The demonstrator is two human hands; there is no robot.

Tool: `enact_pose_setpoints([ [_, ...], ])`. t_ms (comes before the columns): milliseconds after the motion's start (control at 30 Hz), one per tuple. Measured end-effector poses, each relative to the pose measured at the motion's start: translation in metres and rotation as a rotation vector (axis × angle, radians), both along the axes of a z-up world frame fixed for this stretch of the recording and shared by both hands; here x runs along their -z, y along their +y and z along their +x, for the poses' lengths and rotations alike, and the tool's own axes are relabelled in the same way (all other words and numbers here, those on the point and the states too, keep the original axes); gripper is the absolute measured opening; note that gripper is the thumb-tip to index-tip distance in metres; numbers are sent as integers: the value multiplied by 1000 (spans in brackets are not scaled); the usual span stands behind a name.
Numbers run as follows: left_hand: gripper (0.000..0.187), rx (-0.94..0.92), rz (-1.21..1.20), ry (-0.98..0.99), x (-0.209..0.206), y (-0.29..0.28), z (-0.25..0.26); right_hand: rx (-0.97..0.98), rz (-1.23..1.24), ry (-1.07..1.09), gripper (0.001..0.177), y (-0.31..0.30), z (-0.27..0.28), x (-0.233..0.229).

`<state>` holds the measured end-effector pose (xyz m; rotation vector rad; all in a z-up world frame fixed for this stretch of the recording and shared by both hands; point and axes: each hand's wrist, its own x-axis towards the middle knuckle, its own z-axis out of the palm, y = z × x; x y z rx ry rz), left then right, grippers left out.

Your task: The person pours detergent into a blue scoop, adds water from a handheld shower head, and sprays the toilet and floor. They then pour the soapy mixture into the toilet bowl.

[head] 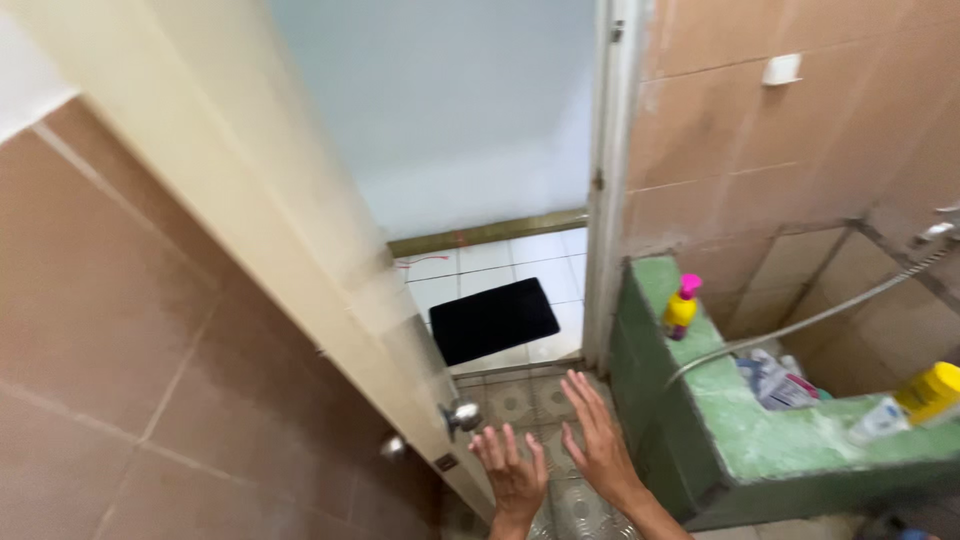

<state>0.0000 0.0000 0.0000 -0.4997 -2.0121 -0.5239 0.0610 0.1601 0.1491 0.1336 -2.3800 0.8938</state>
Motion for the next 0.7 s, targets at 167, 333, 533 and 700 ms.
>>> enact_pose_setpoints([
  [167,94,-108,119,35,-14,-68,0,-171,82,-25,77,-58,-20,8],
  [333,87,-22,204,-144,-55,-107,2,-245,71,42,75,-99,-26,11],
  [533,80,31,102,-257,-80,-121,-1,-229,103,147,73,-118,-24,12],
  [700,77,133,128,-241,-78,-119,-3,-215,119,176,70,-117,-19,17],
])
